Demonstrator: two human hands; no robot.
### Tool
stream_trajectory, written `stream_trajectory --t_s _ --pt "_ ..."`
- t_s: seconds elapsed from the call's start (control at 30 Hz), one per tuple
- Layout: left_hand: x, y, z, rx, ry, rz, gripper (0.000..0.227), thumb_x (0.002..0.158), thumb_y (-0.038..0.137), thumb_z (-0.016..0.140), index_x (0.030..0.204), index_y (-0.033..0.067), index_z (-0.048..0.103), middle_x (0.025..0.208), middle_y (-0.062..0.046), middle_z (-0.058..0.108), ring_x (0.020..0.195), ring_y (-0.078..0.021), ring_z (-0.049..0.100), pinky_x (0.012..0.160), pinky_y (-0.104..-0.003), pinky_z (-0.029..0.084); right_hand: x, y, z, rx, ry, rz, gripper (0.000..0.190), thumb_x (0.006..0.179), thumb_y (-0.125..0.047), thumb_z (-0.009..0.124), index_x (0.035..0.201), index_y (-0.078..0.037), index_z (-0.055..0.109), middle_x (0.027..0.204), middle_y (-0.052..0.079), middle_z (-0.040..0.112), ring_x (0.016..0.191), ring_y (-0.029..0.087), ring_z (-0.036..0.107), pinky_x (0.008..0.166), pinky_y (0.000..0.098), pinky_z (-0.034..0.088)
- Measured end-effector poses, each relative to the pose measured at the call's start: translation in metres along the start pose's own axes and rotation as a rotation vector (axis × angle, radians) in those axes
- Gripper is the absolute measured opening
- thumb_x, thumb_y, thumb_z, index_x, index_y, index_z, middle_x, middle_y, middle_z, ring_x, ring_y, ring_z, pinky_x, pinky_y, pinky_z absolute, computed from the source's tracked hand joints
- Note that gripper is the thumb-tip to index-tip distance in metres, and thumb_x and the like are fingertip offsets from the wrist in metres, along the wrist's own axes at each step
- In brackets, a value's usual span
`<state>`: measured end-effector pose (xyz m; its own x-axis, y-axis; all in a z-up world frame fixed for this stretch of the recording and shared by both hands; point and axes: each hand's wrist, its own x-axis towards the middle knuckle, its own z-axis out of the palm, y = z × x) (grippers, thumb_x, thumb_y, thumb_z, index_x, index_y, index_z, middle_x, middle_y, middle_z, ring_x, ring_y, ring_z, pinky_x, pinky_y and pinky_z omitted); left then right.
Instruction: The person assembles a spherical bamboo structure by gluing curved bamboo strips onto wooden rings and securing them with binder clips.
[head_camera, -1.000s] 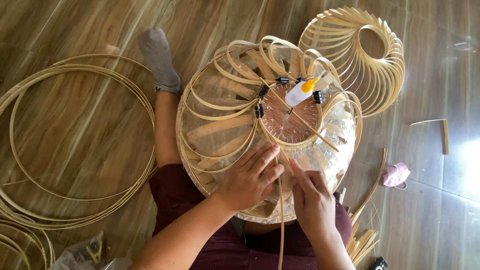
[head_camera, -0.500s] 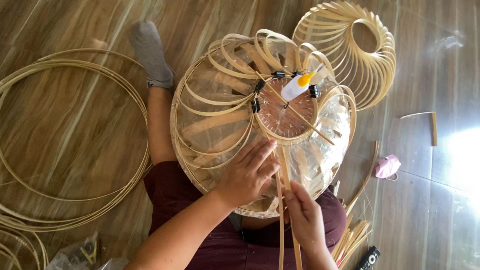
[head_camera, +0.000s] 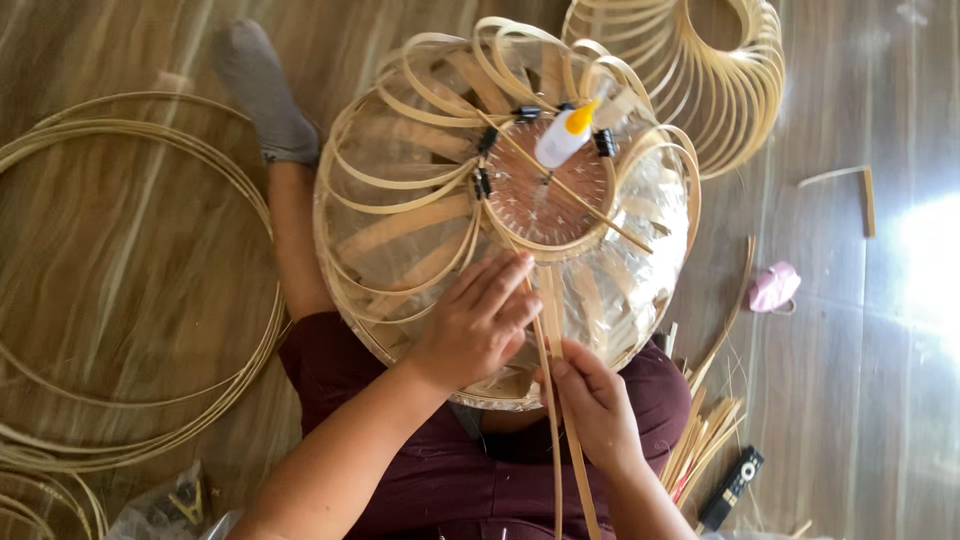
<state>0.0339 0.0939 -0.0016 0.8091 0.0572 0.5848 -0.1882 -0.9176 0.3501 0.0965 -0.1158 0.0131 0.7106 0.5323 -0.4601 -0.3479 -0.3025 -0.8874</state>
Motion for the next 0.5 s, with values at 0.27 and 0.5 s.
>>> stream_trajectory --t_s 0.27,0.5 --pt "0.007 0.002 -0.005 0.002 0.016 -0.02 0.025 0.094 0.011 0.063 0.119 0.0102 0.062 0.144 -0.018 0.056 0.138 -0.036 0.054 0.121 -0.049 0.044 0.015 -0.016 -0.06 0.437 0.199 -0.104 0.04 0.103 -0.005 0.046 0.141 0.003 0.052 0.11 0.018 0.073 0.093 0.025 0.075 0.078 0.0331 0.061" --pt "0.008 0.004 -0.001 0.042 0.047 0.011 0.028 0.093 0.011 0.06 0.12 0.012 0.066 0.144 -0.02 0.057 0.134 -0.0368 0.057 0.117 -0.052 0.045 0.012 -0.014 -0.077 0.279 0.259 -0.188 0.029 0.106 -0.009 0.05 0.131 0.005 0.055 0.115 0.02 0.073 0.096 0.026 0.076 0.08 0.0341 0.061"
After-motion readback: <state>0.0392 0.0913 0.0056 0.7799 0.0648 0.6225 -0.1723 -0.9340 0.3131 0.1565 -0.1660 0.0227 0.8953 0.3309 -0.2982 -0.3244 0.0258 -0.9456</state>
